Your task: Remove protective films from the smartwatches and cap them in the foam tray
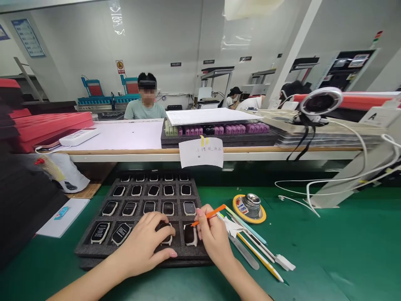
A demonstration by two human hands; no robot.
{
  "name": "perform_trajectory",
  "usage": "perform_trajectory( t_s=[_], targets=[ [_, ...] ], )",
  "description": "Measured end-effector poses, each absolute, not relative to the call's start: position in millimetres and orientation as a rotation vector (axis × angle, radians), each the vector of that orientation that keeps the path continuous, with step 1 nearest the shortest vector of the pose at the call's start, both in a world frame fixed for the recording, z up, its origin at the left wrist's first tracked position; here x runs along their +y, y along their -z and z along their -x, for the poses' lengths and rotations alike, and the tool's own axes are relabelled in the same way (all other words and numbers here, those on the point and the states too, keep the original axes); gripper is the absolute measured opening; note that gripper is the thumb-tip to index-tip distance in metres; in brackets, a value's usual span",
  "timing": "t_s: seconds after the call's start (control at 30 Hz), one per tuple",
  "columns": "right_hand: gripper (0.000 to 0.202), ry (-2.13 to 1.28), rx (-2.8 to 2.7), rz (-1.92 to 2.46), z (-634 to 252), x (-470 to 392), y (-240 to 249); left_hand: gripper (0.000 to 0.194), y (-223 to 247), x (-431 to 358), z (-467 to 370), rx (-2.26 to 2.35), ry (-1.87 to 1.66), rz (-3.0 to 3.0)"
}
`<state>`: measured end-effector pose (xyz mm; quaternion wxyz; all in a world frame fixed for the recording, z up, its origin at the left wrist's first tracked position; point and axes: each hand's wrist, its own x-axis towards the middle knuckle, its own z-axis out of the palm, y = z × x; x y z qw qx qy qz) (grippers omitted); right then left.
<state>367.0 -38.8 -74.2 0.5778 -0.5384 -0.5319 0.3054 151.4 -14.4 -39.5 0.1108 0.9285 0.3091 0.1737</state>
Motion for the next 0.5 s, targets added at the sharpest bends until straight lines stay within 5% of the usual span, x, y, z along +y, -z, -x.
perform_trajectory(
  t_s=[0.33, 0.5],
  targets=[
    [0.044, -0.964, -1.315, 1.188, -321.8, -23.5, 61.8, 0.013, 49.9, -13.3, -139.4, 0.945, -0.652, -2.524],
    [0.041, -0.938, -1.338, 1.237, -323.3, -26.7, 66.4, 0.024, 52.3, -13.7, -139.4, 1.010, -0.618, -2.425]
  ],
)
